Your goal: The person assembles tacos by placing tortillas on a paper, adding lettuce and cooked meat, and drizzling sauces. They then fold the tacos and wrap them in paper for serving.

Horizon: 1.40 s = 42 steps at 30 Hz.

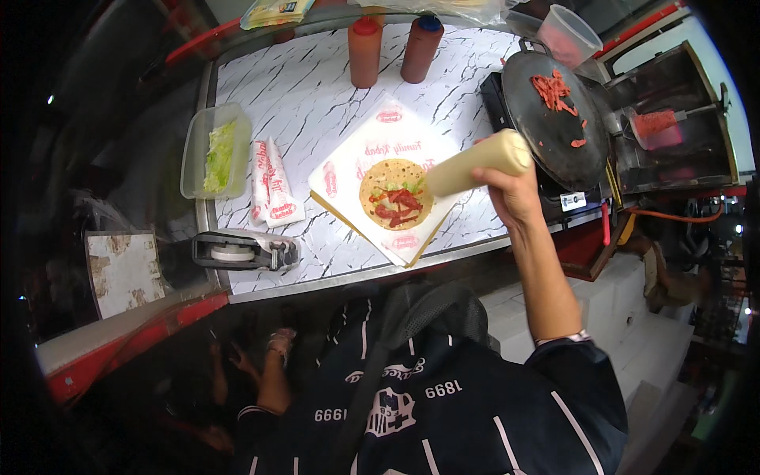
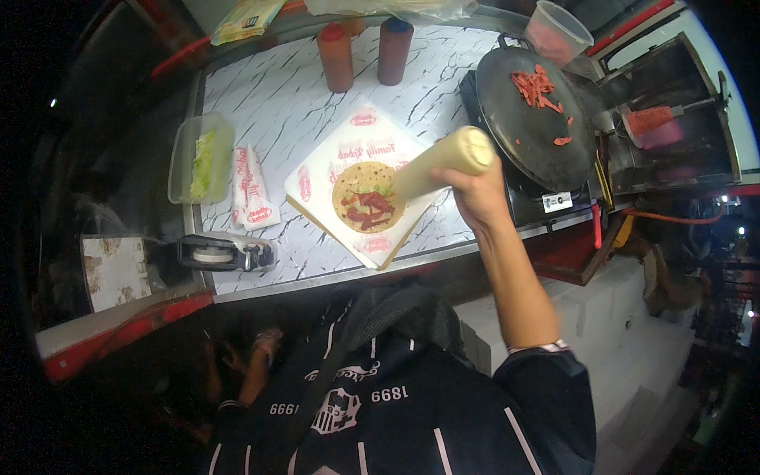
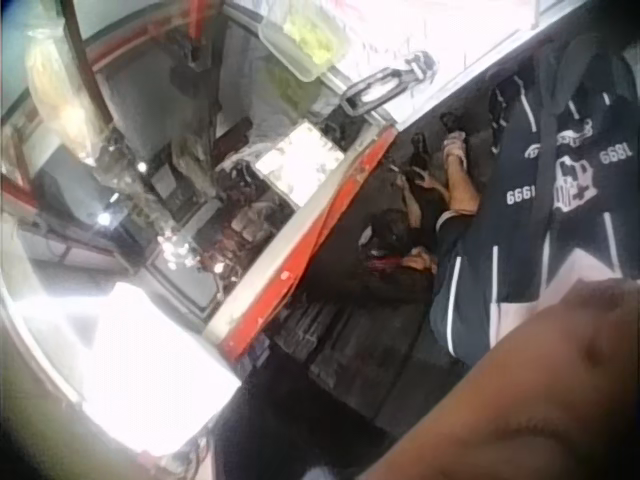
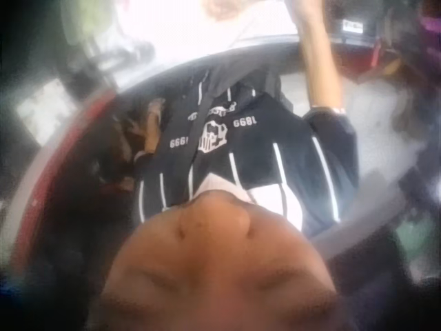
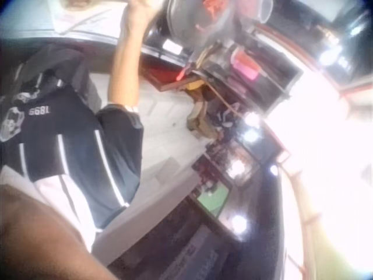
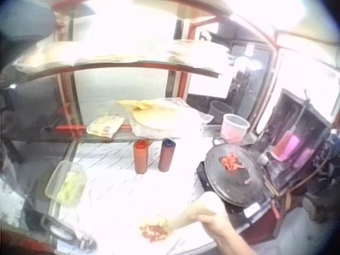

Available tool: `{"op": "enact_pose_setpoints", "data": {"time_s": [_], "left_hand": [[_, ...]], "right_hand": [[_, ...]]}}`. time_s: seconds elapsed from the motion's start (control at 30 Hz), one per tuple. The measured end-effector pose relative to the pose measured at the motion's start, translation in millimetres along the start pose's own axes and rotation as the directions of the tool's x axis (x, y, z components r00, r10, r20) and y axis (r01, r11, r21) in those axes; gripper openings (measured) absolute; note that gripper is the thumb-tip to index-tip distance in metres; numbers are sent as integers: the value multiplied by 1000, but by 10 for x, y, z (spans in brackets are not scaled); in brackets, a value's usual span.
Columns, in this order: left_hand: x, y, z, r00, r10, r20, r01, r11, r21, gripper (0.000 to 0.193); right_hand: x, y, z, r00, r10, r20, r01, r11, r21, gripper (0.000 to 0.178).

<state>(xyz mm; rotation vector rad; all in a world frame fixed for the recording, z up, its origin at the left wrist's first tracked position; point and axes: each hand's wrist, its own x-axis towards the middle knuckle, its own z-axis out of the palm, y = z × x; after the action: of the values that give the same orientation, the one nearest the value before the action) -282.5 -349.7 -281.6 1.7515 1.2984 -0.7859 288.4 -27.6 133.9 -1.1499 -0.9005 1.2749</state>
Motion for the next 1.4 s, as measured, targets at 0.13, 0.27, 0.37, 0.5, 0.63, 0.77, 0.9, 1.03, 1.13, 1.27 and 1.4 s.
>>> {"op": "enact_pose_setpoints", "data": {"time_s": [0.13,0.27,0.37,0.5,0.63,0.77,0.9,1.03,1.13,1.27,1.4], "left_hand": [[9,-135,-204,979,-202,-15,190,939,-288,45],[128,-182,-638,987,-132,88,134,991,-21,48],[21,-122,-943,980,-194,49,200,960,-194,52],[172,-437,-529,988,-130,-87,110,973,-204,50],[335,-443,-242,982,-16,-190,3,998,-70,45],[350,-340,53,972,-143,-184,73,936,-343,39],[261,-257,242,934,-263,-243,5,687,-726,36],[245,-193,313,941,-175,-290,2,859,-511,33],[174,-153,502,900,-267,-345,-63,703,-708,30],[103,-57,638,829,19,-559,-14,1000,13,31],[73,229,771,845,-521,-124,80,352,-933,29]], "right_hand": [[-86,141,-10,998,31,-60,-29,999,21,46],[-100,9,61,993,4,-119,-1,1000,27,43],[-170,-105,158,994,4,-110,-2,1000,18,42],[-173,-175,252,995,-43,-86,41,999,-31,36],[-79,-306,232,994,-19,-111,19,1000,-4,43],[-169,-216,395,997,-39,-65,37,999,-35,37],[-77,-215,348,999,-42,2,42,996,-80,45],[29,-262,377,1000,-30,8,30,1000,-3,47],[-46,-176,505,999,-21,46,24,998,-52,45],[67,-237,525,996,-22,89,25,999,-28,48],[48,-164,616,987,-12,158,23,998,-65,45]]}}
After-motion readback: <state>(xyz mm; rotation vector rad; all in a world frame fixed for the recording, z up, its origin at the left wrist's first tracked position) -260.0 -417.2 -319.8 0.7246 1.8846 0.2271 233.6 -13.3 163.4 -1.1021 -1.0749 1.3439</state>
